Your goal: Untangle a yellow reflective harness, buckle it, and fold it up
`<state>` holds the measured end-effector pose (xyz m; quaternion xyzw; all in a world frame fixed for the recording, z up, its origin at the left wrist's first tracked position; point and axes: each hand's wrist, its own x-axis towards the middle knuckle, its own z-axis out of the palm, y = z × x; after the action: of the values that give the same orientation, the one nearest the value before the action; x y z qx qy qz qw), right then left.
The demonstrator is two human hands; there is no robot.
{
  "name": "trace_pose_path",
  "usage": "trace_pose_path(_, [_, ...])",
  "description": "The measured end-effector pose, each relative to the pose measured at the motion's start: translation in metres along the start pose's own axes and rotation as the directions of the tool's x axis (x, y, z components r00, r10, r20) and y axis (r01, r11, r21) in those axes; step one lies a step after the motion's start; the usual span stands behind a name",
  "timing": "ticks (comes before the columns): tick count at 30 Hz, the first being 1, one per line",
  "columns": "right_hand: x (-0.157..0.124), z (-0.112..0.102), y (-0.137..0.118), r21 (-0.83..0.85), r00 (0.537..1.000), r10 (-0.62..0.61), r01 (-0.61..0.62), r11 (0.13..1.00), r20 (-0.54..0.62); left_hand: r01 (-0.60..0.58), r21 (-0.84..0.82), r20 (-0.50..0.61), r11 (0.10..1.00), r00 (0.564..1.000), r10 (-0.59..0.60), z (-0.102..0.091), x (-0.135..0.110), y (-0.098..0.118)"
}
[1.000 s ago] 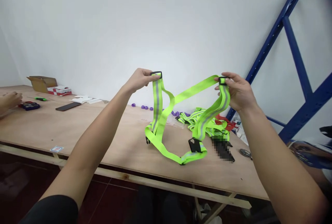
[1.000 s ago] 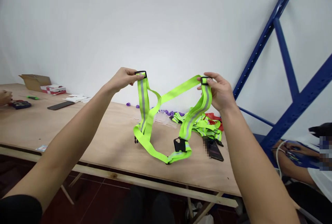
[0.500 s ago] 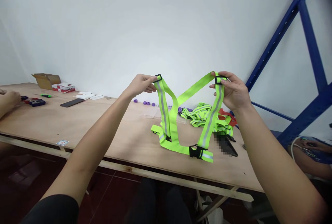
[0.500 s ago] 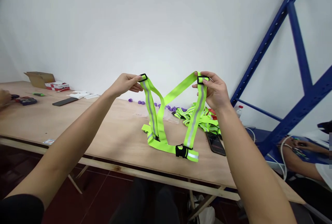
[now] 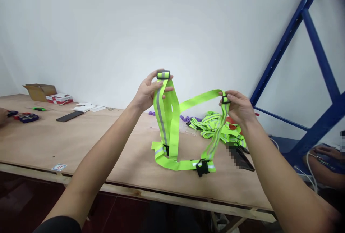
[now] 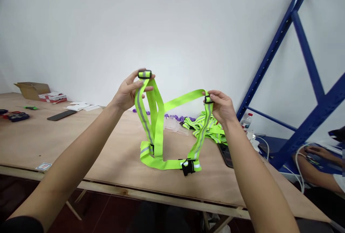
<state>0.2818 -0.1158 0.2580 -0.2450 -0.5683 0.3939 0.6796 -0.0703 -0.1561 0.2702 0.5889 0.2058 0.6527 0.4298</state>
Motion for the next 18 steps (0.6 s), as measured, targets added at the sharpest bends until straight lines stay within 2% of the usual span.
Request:
trace_pose_path(2, [0.006, -0.007, -0.001, 0.037, 0.999, -0.021, 0.023, 0.999, -0.049, -0.122, 0.054, -0.083, 0.991, 0.989, 0.126, 0.003, 0.007, 0.014])
trace_pose_path(4, [0.013, -0.013, -0.007, 0.109, 0.993, -0.06, 0.072, 0.991, -0.104, -0.261, 0.082, -0.153, 0.962, 0.95, 0.271, 0.008, 0.018, 0.029])
trace_pose_path(7, [0.02, -0.017, -0.015, 0.083, 0.997, -0.054, 0.058, 0.995, -0.046, -0.38, 0.037, -0.192, 0.924, 0.905, 0.38, 0.025, 0.03, 0.052])
trace_pose_path(10, [0.023, -0.023, -0.014, -0.016, 0.998, -0.053, 0.054, 0.998, 0.044, -0.374, -0.111, -0.219, 0.921, 0.913, 0.344, 0.046, 0.029, 0.069])
trace_pose_path(13, [0.021, -0.039, -0.006, -0.093, 0.998, -0.046, 0.05, 0.994, 0.044, -0.296, -0.207, -0.236, 0.932, 0.94, 0.247, 0.054, 0.021, 0.074])
trace_pose_path(18, [0.01, -0.071, 0.009, -0.143, 0.999, 0.042, -0.038, 0.989, 0.022, -0.193, -0.069, -0.246, 0.979, 0.954, 0.171, 0.04, 0.018, 0.066])
